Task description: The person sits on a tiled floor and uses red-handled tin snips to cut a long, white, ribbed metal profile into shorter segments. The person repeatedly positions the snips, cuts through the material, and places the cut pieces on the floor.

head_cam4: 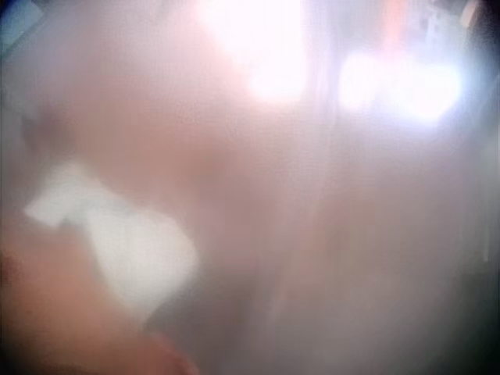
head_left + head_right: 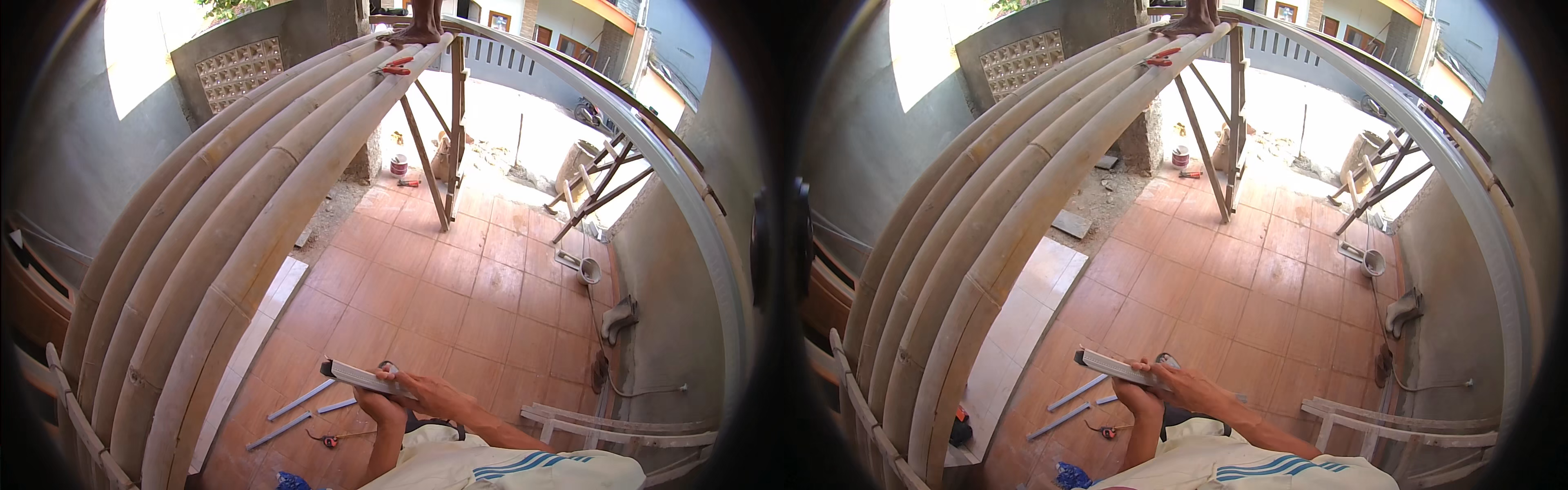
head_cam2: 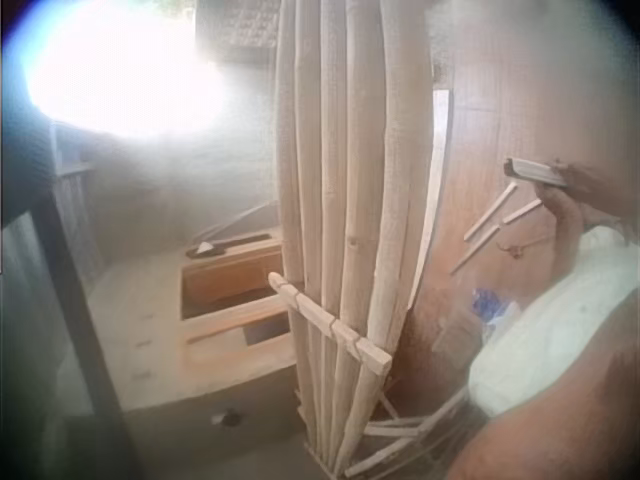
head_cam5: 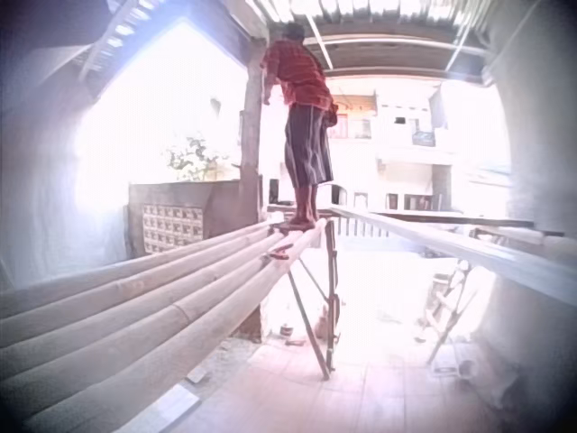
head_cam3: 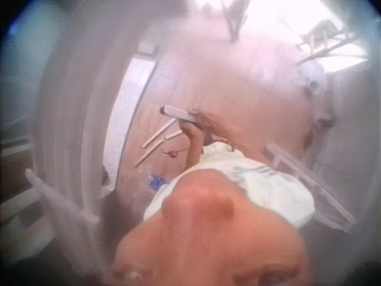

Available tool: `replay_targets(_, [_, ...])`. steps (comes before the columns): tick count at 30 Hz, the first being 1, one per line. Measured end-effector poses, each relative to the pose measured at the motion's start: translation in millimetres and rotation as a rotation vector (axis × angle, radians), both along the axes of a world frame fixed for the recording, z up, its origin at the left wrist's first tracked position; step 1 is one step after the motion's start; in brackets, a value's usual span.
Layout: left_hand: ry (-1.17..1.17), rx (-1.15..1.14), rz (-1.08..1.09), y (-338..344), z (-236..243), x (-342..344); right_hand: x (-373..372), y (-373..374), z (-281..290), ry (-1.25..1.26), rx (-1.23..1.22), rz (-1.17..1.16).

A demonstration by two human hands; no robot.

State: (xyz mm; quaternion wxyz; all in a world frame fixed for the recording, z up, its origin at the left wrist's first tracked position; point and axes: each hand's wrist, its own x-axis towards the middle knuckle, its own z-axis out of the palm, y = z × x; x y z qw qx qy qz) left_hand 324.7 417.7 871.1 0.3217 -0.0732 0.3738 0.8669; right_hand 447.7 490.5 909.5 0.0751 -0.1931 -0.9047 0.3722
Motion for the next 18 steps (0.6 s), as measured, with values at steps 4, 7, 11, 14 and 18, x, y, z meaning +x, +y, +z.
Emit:
replay_targets(4, [0.063, -0.059, 0.134, 47.2, 12.3, -56.2, -63.1, 170.5, 114.9, -0.012, -0.161, 0.115])
replay_targets(7, [0.295, -0.028, 0.067, 89.2, -3.0, -101.9, -131.9, 296.2, 235.0, 0.586, 0.322, -0.351])
replay_targets(11, [0.429, -0.209, -0.015, 121.6, 0.2, -117.0, -242.9, 472.8, 315.7, 0.793, 0.701, -0.571])
replay_targets(14, [0.636, -0.302, -0.225, 136.9, -23.4, -122.6, -291.4, 561.5, 315.9, 0.44, 0.689, -0.614])
replay_targets(18, [0.784, -0.513, -0.295, 110.1, -51.7, -123.1, -351.5, 560.5, 295.2, 0.093, 0.543, -0.563])
